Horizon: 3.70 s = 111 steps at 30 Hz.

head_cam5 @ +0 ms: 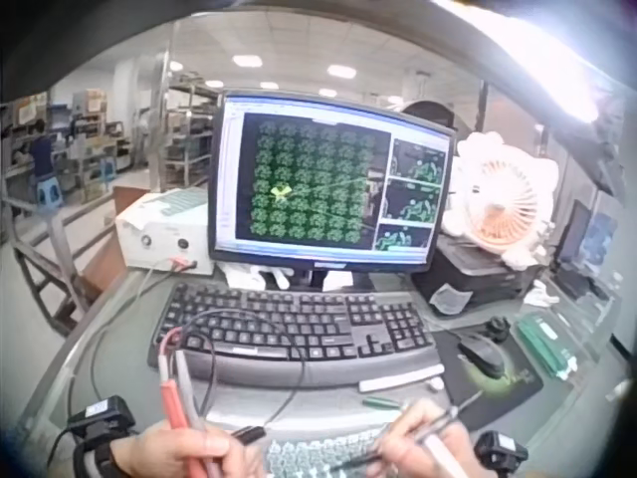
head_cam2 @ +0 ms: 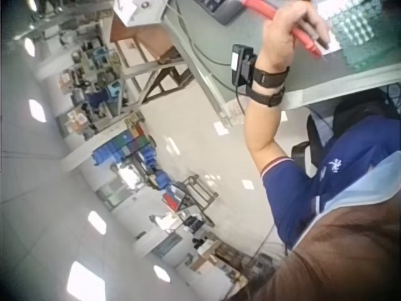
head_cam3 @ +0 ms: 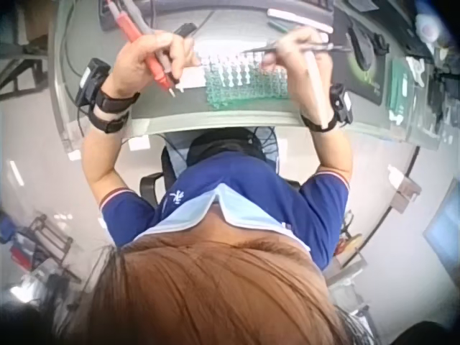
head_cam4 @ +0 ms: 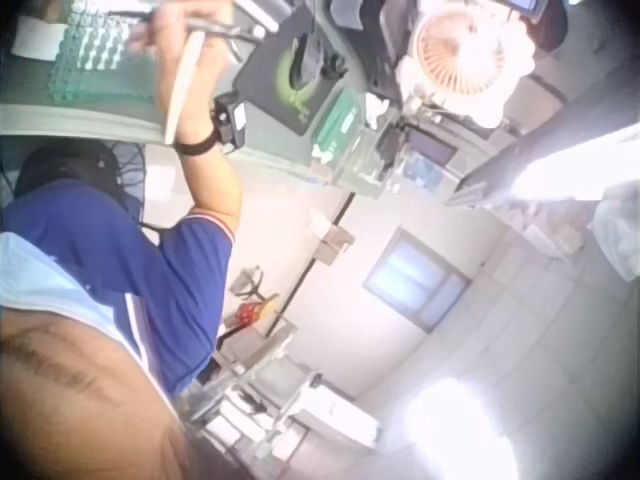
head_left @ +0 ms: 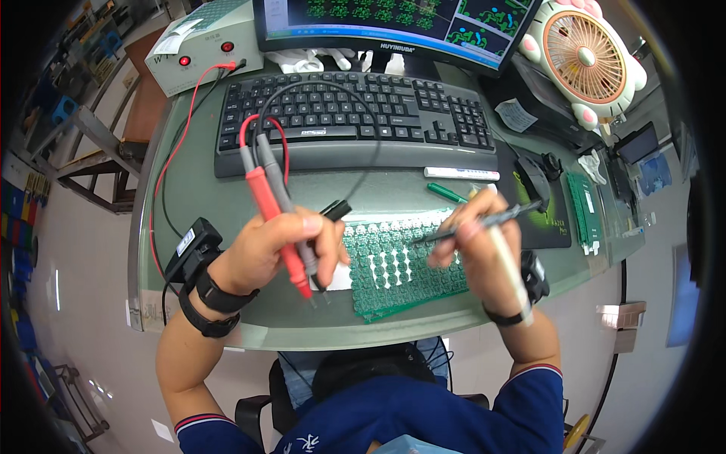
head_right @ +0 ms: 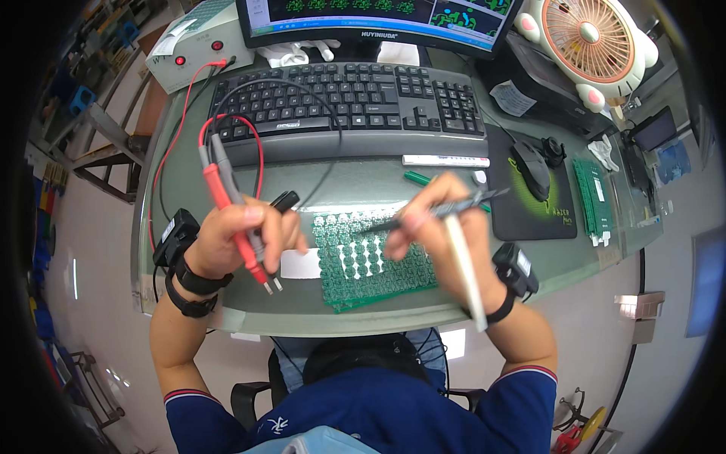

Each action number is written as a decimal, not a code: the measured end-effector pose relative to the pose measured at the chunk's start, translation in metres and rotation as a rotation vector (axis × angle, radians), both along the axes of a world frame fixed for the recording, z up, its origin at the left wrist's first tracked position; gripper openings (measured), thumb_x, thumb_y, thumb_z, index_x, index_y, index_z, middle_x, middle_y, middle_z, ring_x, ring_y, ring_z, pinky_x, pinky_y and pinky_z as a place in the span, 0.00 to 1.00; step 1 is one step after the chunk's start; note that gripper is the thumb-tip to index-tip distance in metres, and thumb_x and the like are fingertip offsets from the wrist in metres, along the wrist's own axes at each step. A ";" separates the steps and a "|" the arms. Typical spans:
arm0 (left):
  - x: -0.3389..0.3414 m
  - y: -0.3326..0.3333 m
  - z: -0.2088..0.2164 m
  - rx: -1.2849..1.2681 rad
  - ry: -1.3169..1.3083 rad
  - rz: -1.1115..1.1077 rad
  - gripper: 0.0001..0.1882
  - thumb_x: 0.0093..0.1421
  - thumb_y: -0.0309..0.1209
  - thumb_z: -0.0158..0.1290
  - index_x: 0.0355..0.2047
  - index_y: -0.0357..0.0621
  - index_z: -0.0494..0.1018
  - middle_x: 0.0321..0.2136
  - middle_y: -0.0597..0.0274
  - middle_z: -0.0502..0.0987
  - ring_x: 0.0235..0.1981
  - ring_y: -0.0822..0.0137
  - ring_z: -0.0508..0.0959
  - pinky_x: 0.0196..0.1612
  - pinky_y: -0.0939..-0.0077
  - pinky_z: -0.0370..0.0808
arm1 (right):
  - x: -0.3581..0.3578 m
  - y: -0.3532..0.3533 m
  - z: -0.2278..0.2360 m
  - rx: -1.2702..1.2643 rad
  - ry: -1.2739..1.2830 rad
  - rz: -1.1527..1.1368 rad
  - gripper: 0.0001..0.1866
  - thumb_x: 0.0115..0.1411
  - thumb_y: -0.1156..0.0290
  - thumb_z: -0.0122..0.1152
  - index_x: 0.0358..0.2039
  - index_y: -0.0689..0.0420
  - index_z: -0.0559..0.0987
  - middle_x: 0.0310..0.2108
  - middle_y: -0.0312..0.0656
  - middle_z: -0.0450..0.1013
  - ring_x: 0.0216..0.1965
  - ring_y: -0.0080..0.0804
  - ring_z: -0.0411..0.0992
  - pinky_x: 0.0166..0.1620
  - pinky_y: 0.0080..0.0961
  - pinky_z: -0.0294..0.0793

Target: Testing a printed circuit board using a probe and monitoring test patterns on a screen.

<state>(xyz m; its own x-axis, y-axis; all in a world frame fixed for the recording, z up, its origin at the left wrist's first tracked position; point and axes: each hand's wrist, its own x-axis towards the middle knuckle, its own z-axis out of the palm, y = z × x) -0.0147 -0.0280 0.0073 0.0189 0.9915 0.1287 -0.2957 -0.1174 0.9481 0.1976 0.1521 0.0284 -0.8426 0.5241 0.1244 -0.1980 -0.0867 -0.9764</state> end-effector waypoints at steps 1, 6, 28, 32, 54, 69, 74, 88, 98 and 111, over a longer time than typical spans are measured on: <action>0.001 0.005 -0.007 -0.017 0.028 0.021 0.28 0.64 0.44 0.36 0.18 0.37 0.76 0.17 0.58 0.71 0.23 0.64 0.68 0.47 0.60 0.72 | 0.006 -0.008 -0.007 0.095 -0.139 0.046 0.08 0.63 0.73 0.60 0.35 0.61 0.70 0.25 0.44 0.76 0.24 0.26 0.76 0.30 0.22 0.79; 0.006 0.010 -0.006 -0.252 0.243 0.009 0.26 0.66 0.40 0.36 0.24 0.34 0.77 0.25 0.55 0.78 0.32 0.63 0.76 0.60 0.58 0.68 | 0.014 -0.029 -0.038 0.196 -0.284 0.151 0.09 0.61 0.71 0.64 0.35 0.60 0.72 0.28 0.37 0.74 0.28 0.20 0.72 0.32 0.18 0.71; 0.007 0.007 -0.010 -0.282 0.177 0.007 0.21 0.65 0.38 0.39 0.26 0.37 0.76 0.26 0.63 0.77 0.26 0.73 0.71 0.30 0.78 0.70 | 0.011 -0.028 -0.042 0.455 -0.277 0.145 0.09 0.58 0.73 0.66 0.33 0.60 0.73 0.26 0.39 0.73 0.25 0.24 0.71 0.29 0.22 0.70; 0.008 0.006 -0.009 -0.265 0.197 0.020 0.21 0.65 0.38 0.40 0.26 0.37 0.76 0.26 0.63 0.77 0.26 0.73 0.71 0.29 0.78 0.70 | 0.008 -0.028 -0.039 0.583 -0.253 0.176 0.09 0.58 0.73 0.66 0.32 0.60 0.73 0.26 0.39 0.73 0.25 0.25 0.71 0.30 0.23 0.71; -0.005 0.008 -0.006 0.022 -0.064 0.281 0.27 0.67 0.42 0.31 0.23 0.37 0.72 0.23 0.56 0.71 0.30 0.63 0.74 0.51 0.58 0.74 | 0.032 0.022 0.004 1.604 -0.377 0.468 0.39 0.51 0.37 0.61 0.52 0.57 0.71 0.61 0.51 0.65 0.65 0.53 0.59 0.63 0.51 0.59; 0.075 0.027 0.030 0.271 0.033 0.379 0.27 0.65 0.44 0.31 0.31 0.34 0.74 0.33 0.49 0.75 0.42 0.57 0.75 0.52 0.63 0.66 | 0.022 0.037 0.013 0.598 0.012 -0.309 0.12 0.70 0.67 0.51 0.41 0.61 0.78 0.31 0.34 0.73 0.34 0.18 0.65 0.39 0.18 0.66; 0.081 0.040 0.017 0.304 -0.076 0.516 0.25 0.66 0.43 0.33 0.30 0.34 0.71 0.31 0.52 0.73 0.37 0.59 0.76 0.48 0.65 0.69 | 0.024 0.004 0.005 0.599 -0.081 -0.223 0.13 0.69 0.66 0.52 0.43 0.63 0.76 0.27 0.35 0.73 0.28 0.18 0.66 0.35 0.19 0.68; 0.036 0.052 0.006 -0.199 0.552 0.023 0.21 0.64 0.40 0.43 0.21 0.38 0.72 0.20 0.64 0.74 0.21 0.71 0.74 0.28 0.76 0.71 | 0.062 0.013 -0.012 0.126 0.039 0.350 0.12 0.63 0.65 0.60 0.32 0.55 0.66 0.21 0.40 0.70 0.24 0.25 0.72 0.56 0.50 0.73; 0.034 0.058 0.004 -0.256 0.606 -0.051 0.17 0.59 0.37 0.42 0.19 0.39 0.69 0.16 0.64 0.72 0.15 0.73 0.75 0.23 0.77 0.70 | 0.059 0.036 -0.047 0.289 -0.274 0.079 0.10 0.60 0.71 0.64 0.30 0.58 0.69 0.24 0.33 0.71 0.30 0.18 0.74 0.31 0.18 0.70; 0.036 0.060 0.016 -0.325 0.661 -0.029 0.19 0.60 0.41 0.43 0.18 0.41 0.69 0.14 0.65 0.74 0.16 0.72 0.77 0.25 0.75 0.71 | 0.053 0.034 -0.047 0.569 -0.218 0.086 0.10 0.56 0.74 0.65 0.29 0.59 0.70 0.24 0.41 0.76 0.24 0.30 0.77 0.29 0.24 0.75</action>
